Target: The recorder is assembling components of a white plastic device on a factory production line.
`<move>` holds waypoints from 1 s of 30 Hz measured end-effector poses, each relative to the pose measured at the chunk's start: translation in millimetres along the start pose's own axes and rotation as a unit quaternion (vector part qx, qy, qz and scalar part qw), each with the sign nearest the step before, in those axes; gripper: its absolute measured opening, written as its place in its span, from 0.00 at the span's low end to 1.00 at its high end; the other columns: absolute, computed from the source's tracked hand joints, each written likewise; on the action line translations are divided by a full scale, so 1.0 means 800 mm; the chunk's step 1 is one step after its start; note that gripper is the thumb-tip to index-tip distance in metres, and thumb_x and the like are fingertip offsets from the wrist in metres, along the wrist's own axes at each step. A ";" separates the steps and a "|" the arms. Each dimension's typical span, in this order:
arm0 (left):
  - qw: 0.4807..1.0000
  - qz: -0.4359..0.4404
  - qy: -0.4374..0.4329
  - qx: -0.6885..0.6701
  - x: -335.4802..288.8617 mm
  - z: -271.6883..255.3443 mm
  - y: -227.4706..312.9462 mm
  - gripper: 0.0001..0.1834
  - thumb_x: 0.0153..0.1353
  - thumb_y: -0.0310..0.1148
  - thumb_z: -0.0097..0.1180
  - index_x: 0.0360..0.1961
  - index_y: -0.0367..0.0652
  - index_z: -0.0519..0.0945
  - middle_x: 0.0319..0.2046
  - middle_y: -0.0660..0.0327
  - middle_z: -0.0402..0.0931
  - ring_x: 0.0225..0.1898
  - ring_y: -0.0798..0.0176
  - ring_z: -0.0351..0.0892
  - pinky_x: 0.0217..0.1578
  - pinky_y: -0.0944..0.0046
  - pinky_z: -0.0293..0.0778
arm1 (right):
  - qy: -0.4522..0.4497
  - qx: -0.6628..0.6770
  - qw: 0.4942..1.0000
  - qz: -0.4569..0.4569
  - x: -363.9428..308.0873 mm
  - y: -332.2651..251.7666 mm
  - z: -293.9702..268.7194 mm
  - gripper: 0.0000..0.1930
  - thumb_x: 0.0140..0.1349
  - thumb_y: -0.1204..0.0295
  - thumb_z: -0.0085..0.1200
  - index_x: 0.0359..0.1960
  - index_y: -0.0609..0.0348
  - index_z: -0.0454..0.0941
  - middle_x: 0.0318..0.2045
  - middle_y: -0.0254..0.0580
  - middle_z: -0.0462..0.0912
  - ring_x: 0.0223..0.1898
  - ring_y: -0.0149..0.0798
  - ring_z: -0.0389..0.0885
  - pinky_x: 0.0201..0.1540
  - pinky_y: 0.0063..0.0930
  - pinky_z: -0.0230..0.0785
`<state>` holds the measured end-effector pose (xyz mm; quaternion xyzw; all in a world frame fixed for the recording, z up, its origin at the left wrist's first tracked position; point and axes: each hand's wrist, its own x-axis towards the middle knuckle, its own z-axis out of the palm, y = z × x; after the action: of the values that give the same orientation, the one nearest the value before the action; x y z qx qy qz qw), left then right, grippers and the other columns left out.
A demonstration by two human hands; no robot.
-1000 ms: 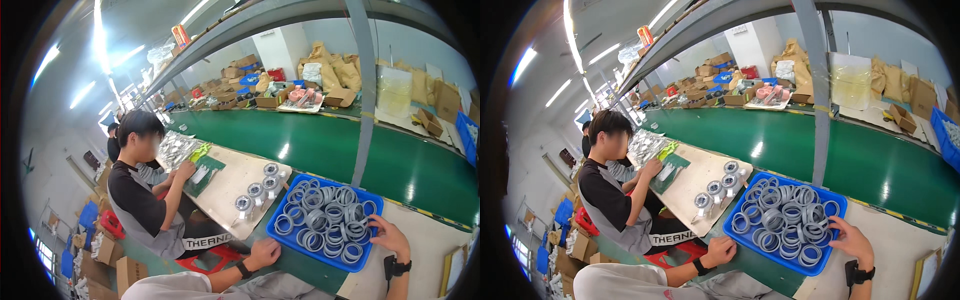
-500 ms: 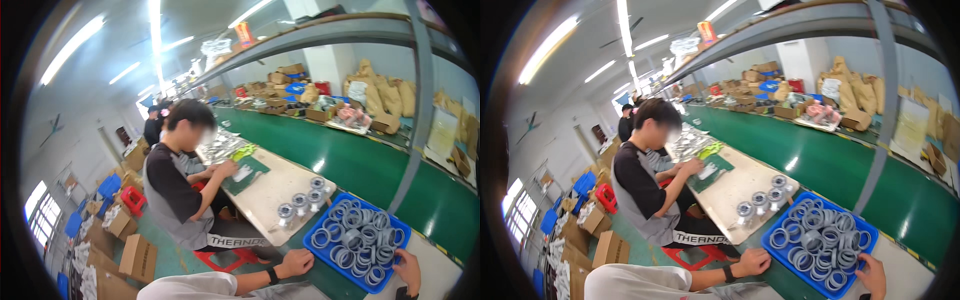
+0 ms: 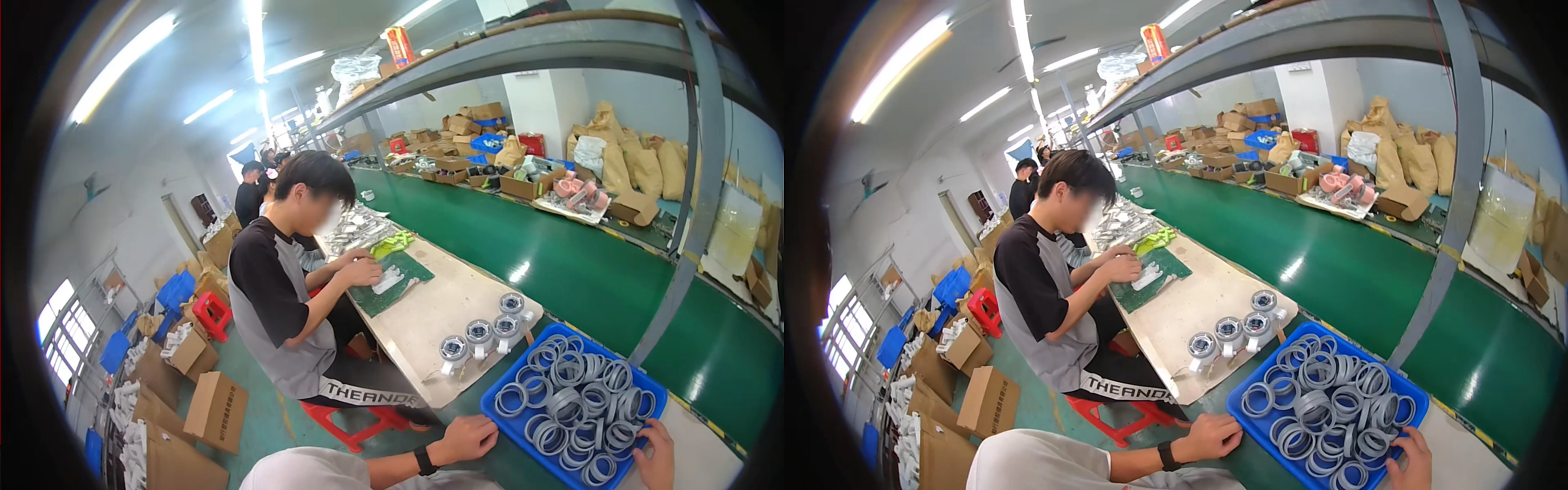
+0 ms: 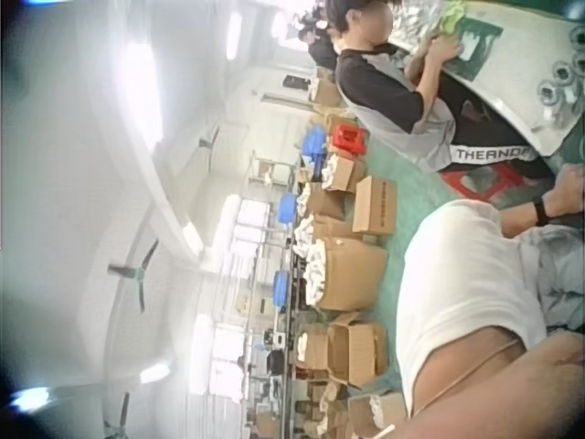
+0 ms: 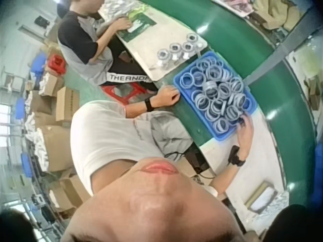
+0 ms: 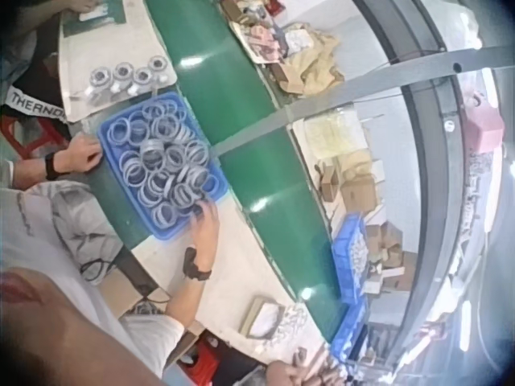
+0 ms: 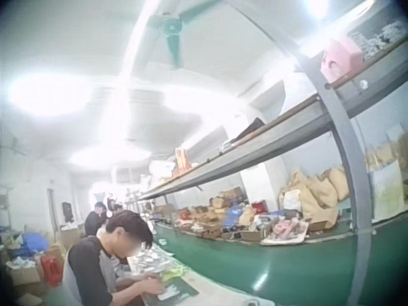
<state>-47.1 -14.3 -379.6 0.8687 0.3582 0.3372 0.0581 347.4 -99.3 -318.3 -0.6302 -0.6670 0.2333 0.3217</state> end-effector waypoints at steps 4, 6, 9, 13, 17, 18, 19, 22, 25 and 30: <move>1.000 0.004 -0.003 0.001 0.002 -0.001 -0.002 0.06 0.52 0.28 0.58 0.23 0.43 0.73 0.20 0.61 0.70 0.23 0.56 0.73 0.21 0.57 0.69 | 0.014 -0.032 0.999 0.024 -0.001 0.000 -0.003 0.17 0.52 0.84 0.57 0.46 0.64 0.75 0.52 0.54 0.76 0.52 0.53 0.76 0.51 0.36 0.69; 1.000 -0.001 0.002 0.002 0.001 -0.001 0.000 0.06 0.52 0.27 0.58 0.23 0.43 0.73 0.20 0.61 0.70 0.22 0.56 0.73 0.21 0.58 0.69 | 0.036 -0.039 0.998 0.014 -0.003 -0.002 -0.003 0.15 0.53 0.83 0.56 0.44 0.65 0.75 0.52 0.55 0.76 0.53 0.55 0.75 0.54 0.37 0.68; 1.000 -0.004 0.014 0.002 -0.003 0.001 0.005 0.06 0.51 0.27 0.58 0.23 0.43 0.73 0.20 0.61 0.71 0.22 0.57 0.74 0.20 0.59 0.70 | 0.073 -0.060 0.995 -0.004 -0.004 -0.004 0.006 0.15 0.55 0.81 0.56 0.46 0.64 0.75 0.54 0.57 0.75 0.56 0.57 0.73 0.58 0.40 0.66; 1.000 0.001 0.015 -0.010 0.001 -0.001 0.002 0.05 0.51 0.27 0.58 0.23 0.42 0.74 0.20 0.61 0.71 0.22 0.57 0.74 0.20 0.59 0.70 | 0.088 -0.119 0.989 0.012 -0.010 0.007 0.018 0.21 0.56 0.78 0.57 0.53 0.61 0.73 0.60 0.59 0.69 0.62 0.60 0.66 0.64 0.42 0.59; 1.000 0.002 0.019 0.008 0.002 -0.003 0.008 0.06 0.52 0.27 0.58 0.23 0.42 0.73 0.20 0.61 0.71 0.22 0.57 0.73 0.20 0.59 0.69 | 0.105 -0.100 0.988 -0.044 -0.012 0.008 0.013 0.30 0.55 0.76 0.58 0.62 0.58 0.66 0.66 0.58 0.61 0.68 0.60 0.56 0.69 0.46 0.50; 1.000 0.001 0.018 0.007 0.002 -0.002 0.006 0.06 0.52 0.27 0.58 0.23 0.42 0.73 0.20 0.61 0.71 0.22 0.57 0.73 0.20 0.59 0.69 | 0.095 -0.092 0.989 -0.063 -0.010 0.009 0.012 0.32 0.55 0.75 0.58 0.64 0.58 0.65 0.67 0.57 0.60 0.69 0.60 0.54 0.70 0.47 0.47; 1.000 -0.002 0.012 0.007 0.002 -0.001 0.004 0.06 0.52 0.27 0.58 0.23 0.42 0.73 0.20 0.61 0.70 0.22 0.57 0.73 0.20 0.59 0.69 | 0.094 -0.092 0.989 -0.062 -0.009 0.006 0.010 0.32 0.55 0.75 0.58 0.64 0.58 0.65 0.67 0.57 0.60 0.69 0.60 0.54 0.70 0.47 0.47; 1.000 -0.003 0.006 0.003 0.003 0.000 0.004 0.07 0.52 0.27 0.58 0.22 0.42 0.72 0.19 0.61 0.70 0.22 0.57 0.73 0.20 0.59 0.69 | 0.004 -0.097 0.995 -0.034 -0.008 0.000 0.008 0.32 0.55 0.76 0.58 0.64 0.59 0.64 0.66 0.56 0.63 0.69 0.59 0.53 0.70 0.48 0.47; 1.000 0.000 0.007 0.000 0.002 0.000 0.003 0.07 0.52 0.27 0.58 0.22 0.42 0.72 0.19 0.61 0.69 0.22 0.57 0.73 0.21 0.59 0.69 | -0.023 -0.102 0.992 -0.065 -0.007 0.003 0.009 0.30 0.53 0.78 0.58 0.61 0.60 0.68 0.61 0.56 0.69 0.67 0.60 0.57 0.69 0.48 0.50; 1.000 0.001 0.000 0.006 0.002 -0.001 0.003 0.07 0.52 0.27 0.58 0.22 0.42 0.72 0.19 0.61 0.70 0.22 0.57 0.73 0.21 0.59 0.69 | 0.029 -0.119 0.991 -0.061 -0.009 0.003 0.008 0.20 0.50 0.82 0.58 0.47 0.64 0.75 0.51 0.56 0.76 0.61 0.61 0.66 0.64 0.47 0.59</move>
<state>-45.0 -15.1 -377.3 0.8696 0.3592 0.3348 0.0525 344.4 -105.4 -325.5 -0.6287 -0.7176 0.1136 0.2774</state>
